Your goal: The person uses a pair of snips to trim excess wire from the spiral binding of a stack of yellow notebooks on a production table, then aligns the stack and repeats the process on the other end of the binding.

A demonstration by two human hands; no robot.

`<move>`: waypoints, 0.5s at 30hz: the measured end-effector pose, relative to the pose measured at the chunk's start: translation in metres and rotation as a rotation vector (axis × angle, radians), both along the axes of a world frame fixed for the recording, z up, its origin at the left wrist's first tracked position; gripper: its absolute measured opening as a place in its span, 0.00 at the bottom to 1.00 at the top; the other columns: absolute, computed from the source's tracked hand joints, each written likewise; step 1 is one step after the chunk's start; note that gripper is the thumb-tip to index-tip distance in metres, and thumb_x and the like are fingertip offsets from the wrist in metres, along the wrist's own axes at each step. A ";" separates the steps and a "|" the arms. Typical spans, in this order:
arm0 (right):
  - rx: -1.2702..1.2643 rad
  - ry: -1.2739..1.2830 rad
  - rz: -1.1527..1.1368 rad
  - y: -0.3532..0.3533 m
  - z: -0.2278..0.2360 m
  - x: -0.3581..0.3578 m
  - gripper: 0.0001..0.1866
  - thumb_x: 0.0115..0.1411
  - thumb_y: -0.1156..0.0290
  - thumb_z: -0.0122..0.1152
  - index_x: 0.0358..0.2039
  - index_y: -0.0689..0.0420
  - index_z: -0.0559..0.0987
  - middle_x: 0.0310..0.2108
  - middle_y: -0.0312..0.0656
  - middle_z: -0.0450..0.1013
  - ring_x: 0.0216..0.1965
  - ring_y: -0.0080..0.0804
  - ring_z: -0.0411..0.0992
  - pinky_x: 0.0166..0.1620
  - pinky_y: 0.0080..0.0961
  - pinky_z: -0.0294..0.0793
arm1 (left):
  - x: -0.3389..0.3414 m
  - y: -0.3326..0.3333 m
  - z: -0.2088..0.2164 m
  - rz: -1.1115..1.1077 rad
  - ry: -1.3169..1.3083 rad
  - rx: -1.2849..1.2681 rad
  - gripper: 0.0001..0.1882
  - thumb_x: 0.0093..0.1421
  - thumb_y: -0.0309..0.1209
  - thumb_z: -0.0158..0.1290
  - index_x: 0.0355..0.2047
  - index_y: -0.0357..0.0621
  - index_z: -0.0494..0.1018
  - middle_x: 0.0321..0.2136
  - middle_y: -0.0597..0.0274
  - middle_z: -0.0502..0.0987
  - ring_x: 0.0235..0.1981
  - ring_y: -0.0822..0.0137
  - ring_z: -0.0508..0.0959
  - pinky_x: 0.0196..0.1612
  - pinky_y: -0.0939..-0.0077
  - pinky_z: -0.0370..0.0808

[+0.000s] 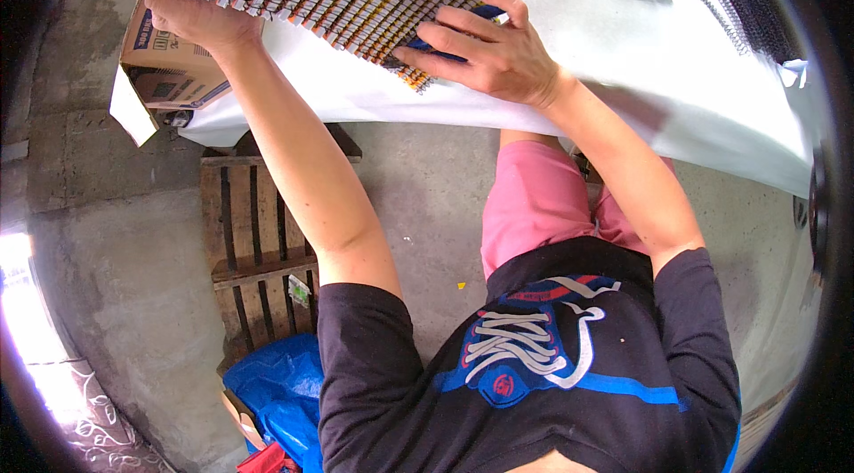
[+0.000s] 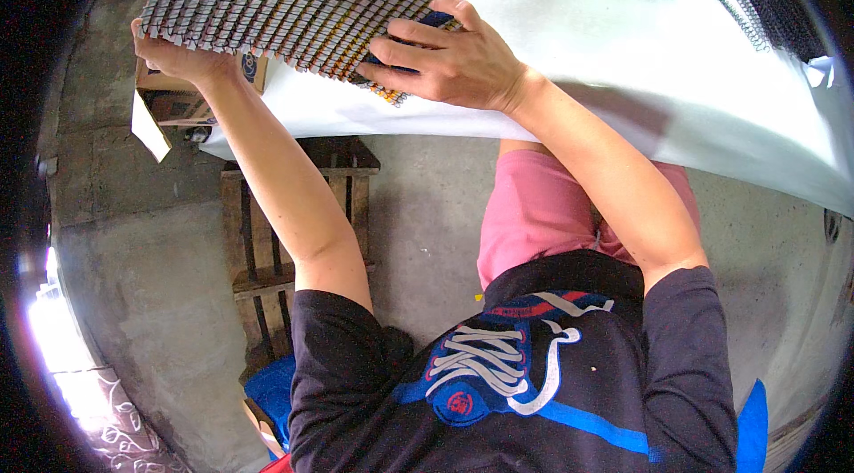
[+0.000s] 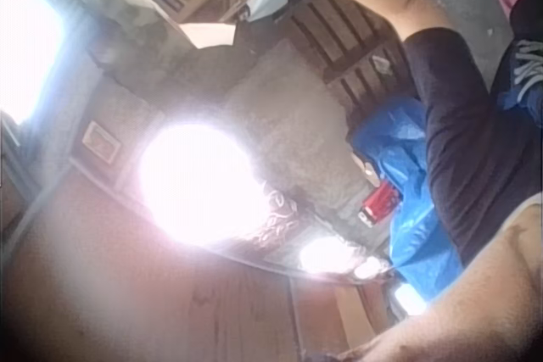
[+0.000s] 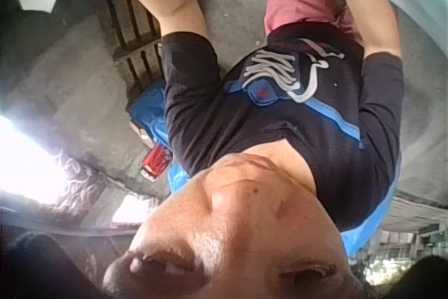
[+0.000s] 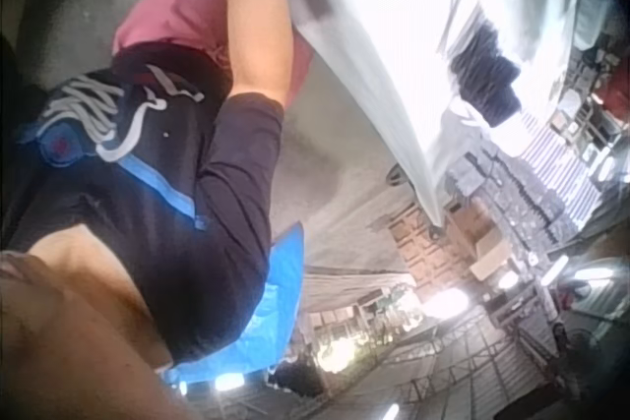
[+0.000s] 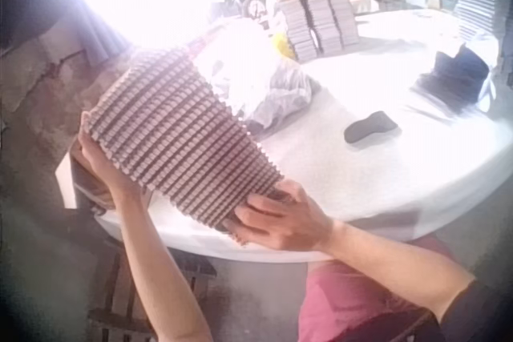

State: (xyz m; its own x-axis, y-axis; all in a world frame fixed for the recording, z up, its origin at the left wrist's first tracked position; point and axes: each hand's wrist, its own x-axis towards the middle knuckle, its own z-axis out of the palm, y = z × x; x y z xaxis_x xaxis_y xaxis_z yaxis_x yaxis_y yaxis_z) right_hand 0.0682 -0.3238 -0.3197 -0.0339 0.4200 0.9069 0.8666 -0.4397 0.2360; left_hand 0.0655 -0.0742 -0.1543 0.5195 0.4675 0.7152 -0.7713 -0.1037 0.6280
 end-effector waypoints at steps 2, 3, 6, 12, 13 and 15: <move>0.004 -0.023 0.025 -0.002 0.002 0.002 0.11 0.52 0.60 0.56 0.37 0.30 0.79 0.39 0.14 0.68 0.45 0.10 0.64 0.54 0.36 0.51 | 0.000 0.010 -0.001 0.033 -0.036 0.057 0.23 0.59 0.42 0.30 0.29 0.41 0.73 0.31 0.56 0.77 0.34 0.61 0.80 0.38 0.62 0.81; -0.002 -0.021 0.032 -0.003 0.002 0.003 0.11 0.52 0.60 0.57 0.36 0.30 0.79 0.39 0.14 0.68 0.46 0.10 0.64 0.55 0.37 0.50 | 0.000 0.017 -0.001 0.042 -0.026 0.082 0.23 0.59 0.42 0.30 0.30 0.41 0.73 0.31 0.56 0.77 0.34 0.61 0.80 0.38 0.61 0.81; -0.027 -0.016 0.032 -0.005 0.002 0.005 0.10 0.51 0.59 0.57 0.35 0.30 0.79 0.39 0.13 0.68 0.46 0.10 0.64 0.56 0.39 0.47 | 0.003 0.022 -0.002 0.097 -0.004 0.080 0.23 0.59 0.43 0.30 0.31 0.42 0.73 0.33 0.56 0.77 0.35 0.62 0.80 0.39 0.60 0.80; -0.050 -0.008 0.023 -0.001 0.003 0.001 0.12 0.50 0.59 0.57 0.37 0.30 0.80 0.39 0.14 0.68 0.45 0.11 0.64 0.52 0.36 0.49 | 0.000 -0.001 -0.001 0.115 0.006 -0.006 0.25 0.59 0.45 0.30 0.34 0.41 0.73 0.35 0.57 0.77 0.38 0.61 0.79 0.41 0.58 0.80; -0.043 -0.005 0.035 -0.001 0.003 0.001 0.14 0.50 0.61 0.57 0.38 0.31 0.81 0.38 0.15 0.68 0.45 0.12 0.64 0.50 0.35 0.49 | -0.001 -0.002 -0.002 0.107 0.012 -0.009 0.25 0.59 0.46 0.30 0.34 0.41 0.73 0.36 0.56 0.77 0.38 0.61 0.79 0.42 0.58 0.79; -0.043 -0.007 0.045 -0.001 0.004 0.001 0.17 0.49 0.62 0.56 0.41 0.31 0.81 0.38 0.16 0.69 0.44 0.14 0.65 0.48 0.34 0.49 | -0.001 -0.003 -0.002 0.107 0.017 0.004 0.26 0.59 0.46 0.30 0.34 0.41 0.73 0.36 0.56 0.77 0.38 0.61 0.79 0.42 0.58 0.79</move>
